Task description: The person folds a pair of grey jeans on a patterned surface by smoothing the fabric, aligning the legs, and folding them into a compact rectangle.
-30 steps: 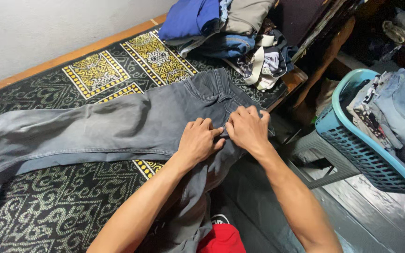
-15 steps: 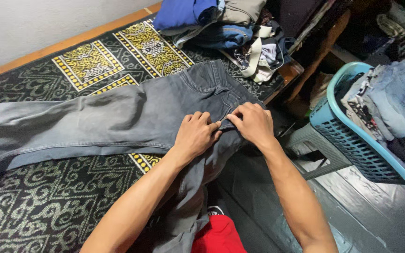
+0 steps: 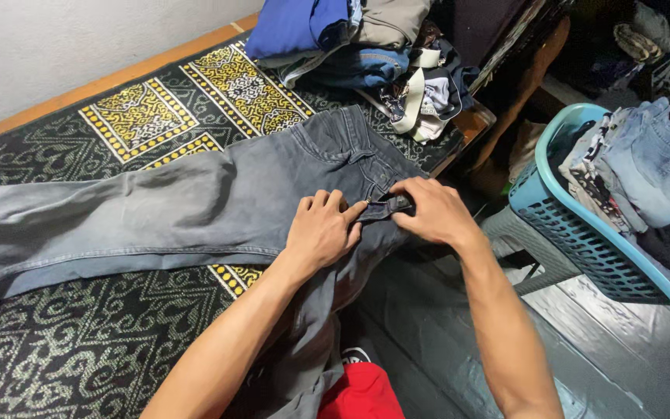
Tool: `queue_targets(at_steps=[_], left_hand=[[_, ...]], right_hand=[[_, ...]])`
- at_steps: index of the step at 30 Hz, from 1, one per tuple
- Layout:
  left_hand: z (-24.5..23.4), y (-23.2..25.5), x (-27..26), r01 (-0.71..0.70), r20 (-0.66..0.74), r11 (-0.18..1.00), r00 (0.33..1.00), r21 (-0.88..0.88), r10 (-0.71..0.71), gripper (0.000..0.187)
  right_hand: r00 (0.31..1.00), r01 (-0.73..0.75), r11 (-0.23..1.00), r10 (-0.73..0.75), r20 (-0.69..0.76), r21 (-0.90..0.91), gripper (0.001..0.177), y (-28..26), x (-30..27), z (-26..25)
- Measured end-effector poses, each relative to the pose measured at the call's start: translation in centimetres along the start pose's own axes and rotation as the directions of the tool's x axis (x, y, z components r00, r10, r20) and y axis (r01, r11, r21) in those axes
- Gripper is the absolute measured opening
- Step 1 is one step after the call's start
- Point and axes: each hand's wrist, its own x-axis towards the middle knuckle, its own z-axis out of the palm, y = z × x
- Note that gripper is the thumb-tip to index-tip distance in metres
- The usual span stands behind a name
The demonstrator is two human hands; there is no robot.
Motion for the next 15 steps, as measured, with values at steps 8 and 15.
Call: queue_targets(at_steps=[8,15], left_hand=[[-0.1,-0.4,0.0,-0.041,0.002,0.998,0.999,-0.045,0.041,0.04],[0.0,-0.4,0.1,-0.034,0.003,0.998,0.999,-0.047,0.034,0.038]], right_hand=[[0.982,0.121,0.974,-0.09,-0.163,0.189,0.026,1.9,-0.7,0.6],[0.909,0.006,1.0,-0.008,-0.417,-0.006,0.022,0.6,2.1,4.1]])
